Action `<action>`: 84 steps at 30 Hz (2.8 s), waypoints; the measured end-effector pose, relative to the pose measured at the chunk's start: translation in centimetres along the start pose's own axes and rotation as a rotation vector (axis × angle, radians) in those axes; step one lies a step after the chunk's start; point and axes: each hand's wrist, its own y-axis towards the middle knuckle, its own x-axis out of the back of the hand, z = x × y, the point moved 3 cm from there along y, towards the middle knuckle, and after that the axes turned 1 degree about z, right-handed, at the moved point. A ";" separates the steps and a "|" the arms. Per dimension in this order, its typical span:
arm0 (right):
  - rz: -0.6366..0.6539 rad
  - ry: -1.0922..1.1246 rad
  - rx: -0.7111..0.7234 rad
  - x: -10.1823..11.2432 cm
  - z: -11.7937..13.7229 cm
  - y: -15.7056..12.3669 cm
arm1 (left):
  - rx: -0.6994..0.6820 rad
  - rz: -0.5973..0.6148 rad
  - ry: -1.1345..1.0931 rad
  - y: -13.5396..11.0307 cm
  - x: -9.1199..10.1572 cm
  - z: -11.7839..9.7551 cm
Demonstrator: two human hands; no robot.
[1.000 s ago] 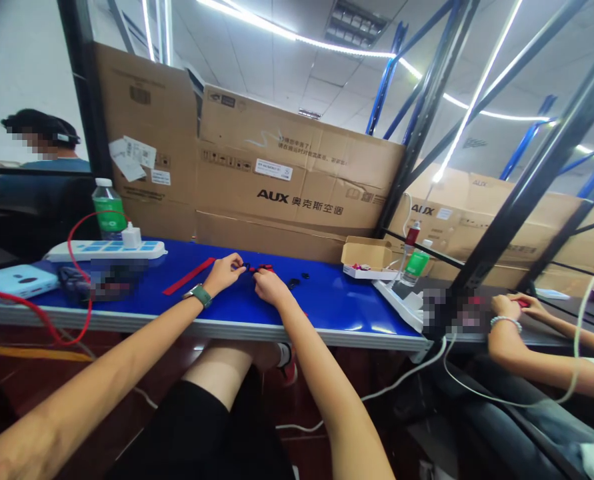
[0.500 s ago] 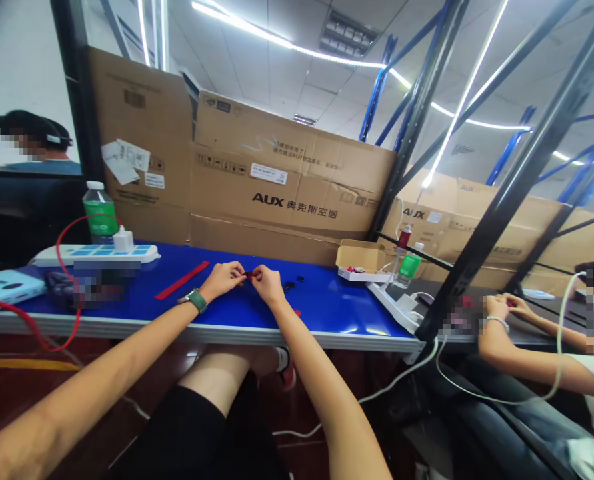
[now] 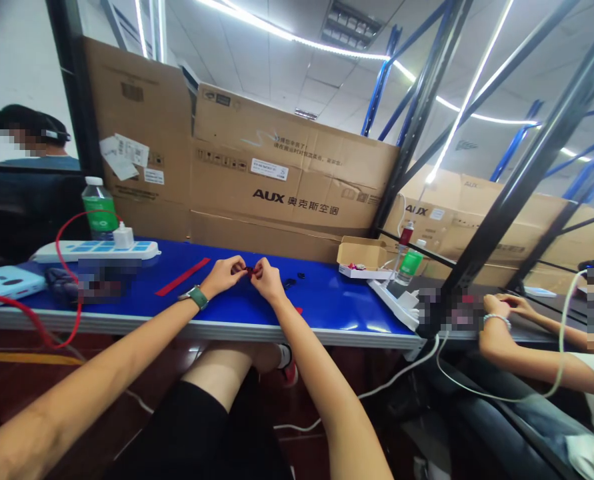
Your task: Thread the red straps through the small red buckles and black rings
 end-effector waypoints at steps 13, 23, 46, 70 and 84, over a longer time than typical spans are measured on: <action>-0.015 0.008 0.059 0.0 -0.1 0.1 | -0.050 0.044 -0.018 0.0 -0.6 0.5; 0.088 0.417 -0.182 -0.5 -1.7 0.4 | -0.017 0.072 -0.025 0.0 -0.6 0.2; 0.208 0.679 -0.294 1.2 -1.3 -0.4 | -0.022 0.182 -0.152 -0.3 -0.3 -1.6; 0.080 0.727 -0.342 1.0 -1.1 0.2 | -0.109 0.088 -0.015 -0.1 0.4 -2.1; 0.136 0.617 -0.280 1.1 -1.1 0.2 | -0.094 0.013 -0.036 0.0 1.2 -2.1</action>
